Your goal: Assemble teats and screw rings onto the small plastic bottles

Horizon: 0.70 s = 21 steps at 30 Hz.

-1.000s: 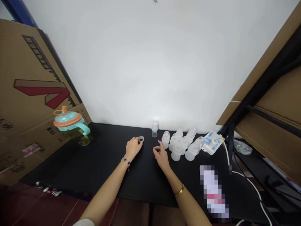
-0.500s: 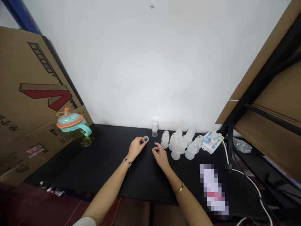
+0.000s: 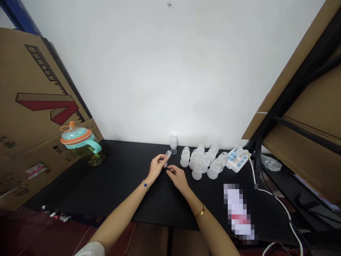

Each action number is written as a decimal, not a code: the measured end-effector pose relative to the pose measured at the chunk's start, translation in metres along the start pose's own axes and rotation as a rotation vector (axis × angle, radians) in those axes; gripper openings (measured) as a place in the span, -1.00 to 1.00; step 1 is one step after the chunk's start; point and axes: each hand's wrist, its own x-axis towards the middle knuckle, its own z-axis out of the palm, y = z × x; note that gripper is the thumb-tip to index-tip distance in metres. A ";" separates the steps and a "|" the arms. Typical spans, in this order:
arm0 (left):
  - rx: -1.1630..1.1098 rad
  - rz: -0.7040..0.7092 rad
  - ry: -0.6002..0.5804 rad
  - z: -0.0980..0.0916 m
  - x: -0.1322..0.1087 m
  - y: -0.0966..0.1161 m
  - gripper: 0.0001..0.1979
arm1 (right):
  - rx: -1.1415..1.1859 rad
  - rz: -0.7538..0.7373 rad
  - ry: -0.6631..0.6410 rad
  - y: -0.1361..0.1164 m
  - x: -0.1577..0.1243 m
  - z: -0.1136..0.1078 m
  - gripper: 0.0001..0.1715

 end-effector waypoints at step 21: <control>-0.262 -0.185 -0.074 0.012 -0.013 0.012 -0.52 | 0.031 -0.047 0.132 -0.004 -0.002 -0.002 -0.55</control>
